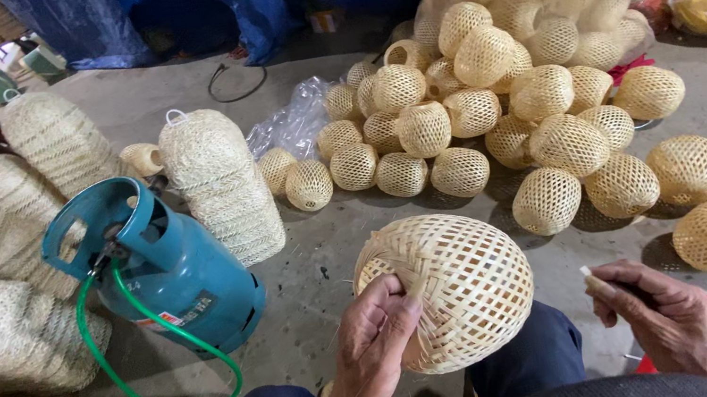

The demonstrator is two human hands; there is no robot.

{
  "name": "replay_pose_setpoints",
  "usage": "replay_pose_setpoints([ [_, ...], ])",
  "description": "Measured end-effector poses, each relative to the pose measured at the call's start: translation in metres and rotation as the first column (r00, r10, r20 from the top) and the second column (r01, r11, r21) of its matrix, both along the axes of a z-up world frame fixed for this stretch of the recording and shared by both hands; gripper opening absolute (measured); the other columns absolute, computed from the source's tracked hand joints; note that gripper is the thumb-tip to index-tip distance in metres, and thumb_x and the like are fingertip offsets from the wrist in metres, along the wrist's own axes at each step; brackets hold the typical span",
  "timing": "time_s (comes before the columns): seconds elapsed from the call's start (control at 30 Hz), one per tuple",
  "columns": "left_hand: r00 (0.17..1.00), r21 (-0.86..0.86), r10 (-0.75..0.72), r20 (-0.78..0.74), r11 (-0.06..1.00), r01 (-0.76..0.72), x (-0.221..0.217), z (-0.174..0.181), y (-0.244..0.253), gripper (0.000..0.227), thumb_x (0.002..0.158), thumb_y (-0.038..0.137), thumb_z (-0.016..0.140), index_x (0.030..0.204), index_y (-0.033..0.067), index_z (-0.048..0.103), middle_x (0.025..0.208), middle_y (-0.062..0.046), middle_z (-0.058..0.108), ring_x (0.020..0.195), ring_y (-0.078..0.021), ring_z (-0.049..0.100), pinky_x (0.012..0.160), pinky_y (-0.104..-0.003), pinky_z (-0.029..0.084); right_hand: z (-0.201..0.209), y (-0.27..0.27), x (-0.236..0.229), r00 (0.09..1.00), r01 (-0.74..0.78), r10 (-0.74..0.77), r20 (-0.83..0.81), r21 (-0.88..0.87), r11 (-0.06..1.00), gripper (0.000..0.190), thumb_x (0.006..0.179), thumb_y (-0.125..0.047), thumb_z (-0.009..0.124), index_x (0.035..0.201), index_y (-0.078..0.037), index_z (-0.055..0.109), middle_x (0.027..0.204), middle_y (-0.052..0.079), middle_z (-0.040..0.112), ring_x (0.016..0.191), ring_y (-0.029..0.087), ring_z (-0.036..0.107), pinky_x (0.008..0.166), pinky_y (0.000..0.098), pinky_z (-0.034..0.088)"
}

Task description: The person weaves thin wooden strips into a bulbous wicker object, using their hands and occasionally a small tool to tuck in loose ends.

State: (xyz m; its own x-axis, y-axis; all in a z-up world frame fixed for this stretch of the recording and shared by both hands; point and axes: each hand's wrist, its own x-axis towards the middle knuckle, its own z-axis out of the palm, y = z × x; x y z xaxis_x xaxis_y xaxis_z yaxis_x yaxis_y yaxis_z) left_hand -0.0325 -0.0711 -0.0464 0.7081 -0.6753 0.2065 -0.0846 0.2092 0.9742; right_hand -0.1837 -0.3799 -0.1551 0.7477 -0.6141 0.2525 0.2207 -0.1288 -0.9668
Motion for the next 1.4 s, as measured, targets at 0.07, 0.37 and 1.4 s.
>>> replay_pose_setpoints([
  [0.07,0.999,0.016,-0.016,0.032,1.000,0.015,0.000,0.002,0.002,0.034,0.107,0.024,0.058,0.115,-0.0086,0.064,0.084,-0.011,0.061,0.074,-0.0115,0.053,0.066,-0.027,0.044,0.012,0.009,0.005,0.995,-0.095,0.095,0.041,-0.017,0.995,0.020,0.093,0.001,0.067,0.110,0.008,0.074,0.085,0.012,0.070,0.071,0.015,0.063,0.062,0.0283,0.052],
  [0.37,0.977,0.102,-0.202,0.066,0.976,0.195,-0.009,0.055,0.006,0.034,0.091,0.003,0.055,0.124,-0.0060,0.051,0.105,-0.011,0.068,0.091,-0.0104,0.063,0.081,-0.028,0.055,0.055,0.035,0.028,0.890,-0.454,0.455,0.028,-0.048,0.890,0.017,0.093,-0.006,0.065,0.100,0.005,0.076,0.087,0.009,0.069,0.067,0.012,0.060,0.056,0.0281,0.051],
  [1.4,0.936,0.321,-0.352,0.021,0.889,0.327,-0.006,0.068,-0.001,0.024,0.089,0.002,0.056,0.112,-0.0010,0.053,0.081,0.001,0.056,0.069,-0.0037,0.046,0.055,-0.023,0.038,0.122,0.078,0.041,0.808,-0.580,0.548,-0.219,-0.121,0.806,0.016,0.094,-0.015,0.069,0.095,-0.001,0.076,0.086,0.001,0.067,0.078,0.006,0.061,0.068,0.0259,0.053],
])
